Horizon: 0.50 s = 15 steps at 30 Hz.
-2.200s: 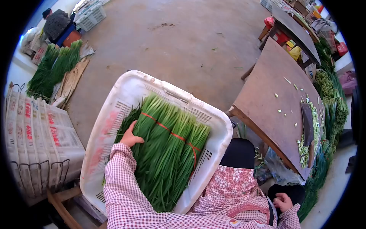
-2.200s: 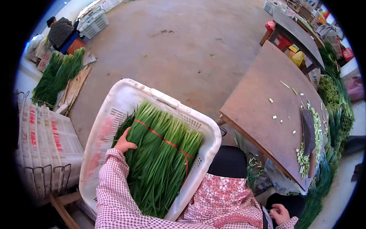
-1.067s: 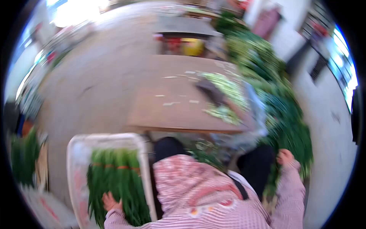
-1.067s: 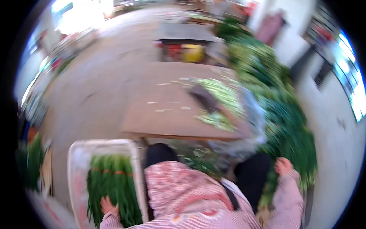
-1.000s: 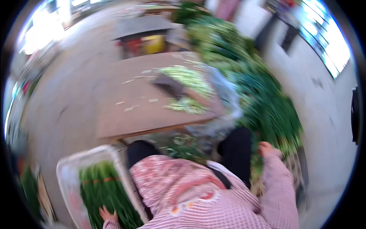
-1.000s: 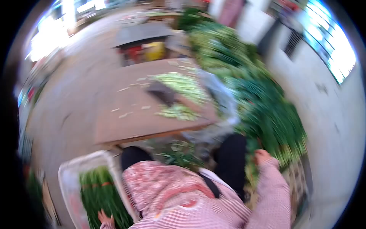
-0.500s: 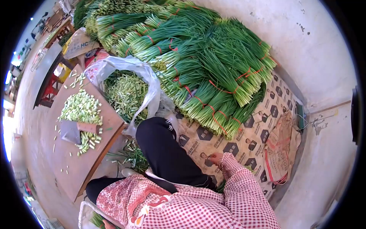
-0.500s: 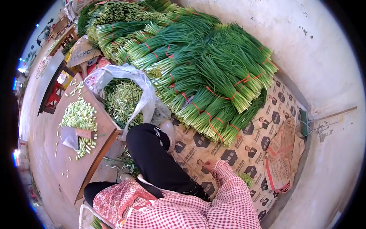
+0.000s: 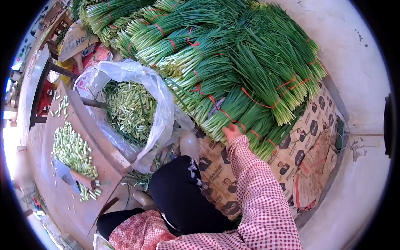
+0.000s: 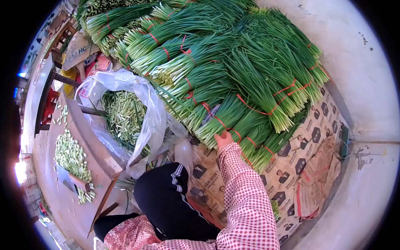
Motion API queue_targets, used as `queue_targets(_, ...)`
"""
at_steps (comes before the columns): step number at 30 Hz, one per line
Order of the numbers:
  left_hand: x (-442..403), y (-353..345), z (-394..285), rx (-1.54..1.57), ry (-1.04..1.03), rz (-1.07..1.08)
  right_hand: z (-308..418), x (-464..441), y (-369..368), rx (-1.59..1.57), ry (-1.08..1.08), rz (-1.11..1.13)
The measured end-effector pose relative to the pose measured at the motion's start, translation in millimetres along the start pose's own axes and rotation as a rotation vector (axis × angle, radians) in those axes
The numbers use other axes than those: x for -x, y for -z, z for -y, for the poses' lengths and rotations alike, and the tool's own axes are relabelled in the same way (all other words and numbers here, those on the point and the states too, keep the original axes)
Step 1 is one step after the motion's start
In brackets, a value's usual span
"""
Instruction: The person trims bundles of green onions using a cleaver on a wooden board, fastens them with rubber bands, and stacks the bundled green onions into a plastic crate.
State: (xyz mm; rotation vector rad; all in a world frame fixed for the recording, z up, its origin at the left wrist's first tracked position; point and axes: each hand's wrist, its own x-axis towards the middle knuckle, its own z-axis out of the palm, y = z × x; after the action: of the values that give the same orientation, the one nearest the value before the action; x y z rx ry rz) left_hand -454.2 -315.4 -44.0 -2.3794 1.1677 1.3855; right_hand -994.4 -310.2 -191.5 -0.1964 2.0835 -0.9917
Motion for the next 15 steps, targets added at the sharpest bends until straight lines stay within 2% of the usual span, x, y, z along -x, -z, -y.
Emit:
queue_targets(2,-10,0,-8,0.011,0.017,0.006,46,5,1,0.246,-0.098,-0.121)
queue_targets(3,-14,3,-7,0.014,0.026,0.000,70,11,1,0.249,-0.102,-0.116)
queue_targets(5,-20,3,-9,0.025,0.045,0.010,105,21,-1,0.310,-0.509,-0.085)
queue_targets(7,-27,2,-12,0.035,0.056,0.019,101,20,-7,0.326,-0.526,-0.104)
queue_targets(10,-36,7,-10,0.044,0.063,0.022,105,14,-16,0.529,-0.560,-0.051)
queue_targets(11,-38,10,-9,0.049,0.065,0.017,96,11,-27,0.531,-0.494,-0.134)
queue_targets(13,-43,13,-5,0.061,0.076,0.016,92,4,-49,0.457,-0.528,-0.211)
queue_targets(15,-48,16,-4,0.058,0.083,0.016,122,28,-42,0.371,-0.499,-0.218)
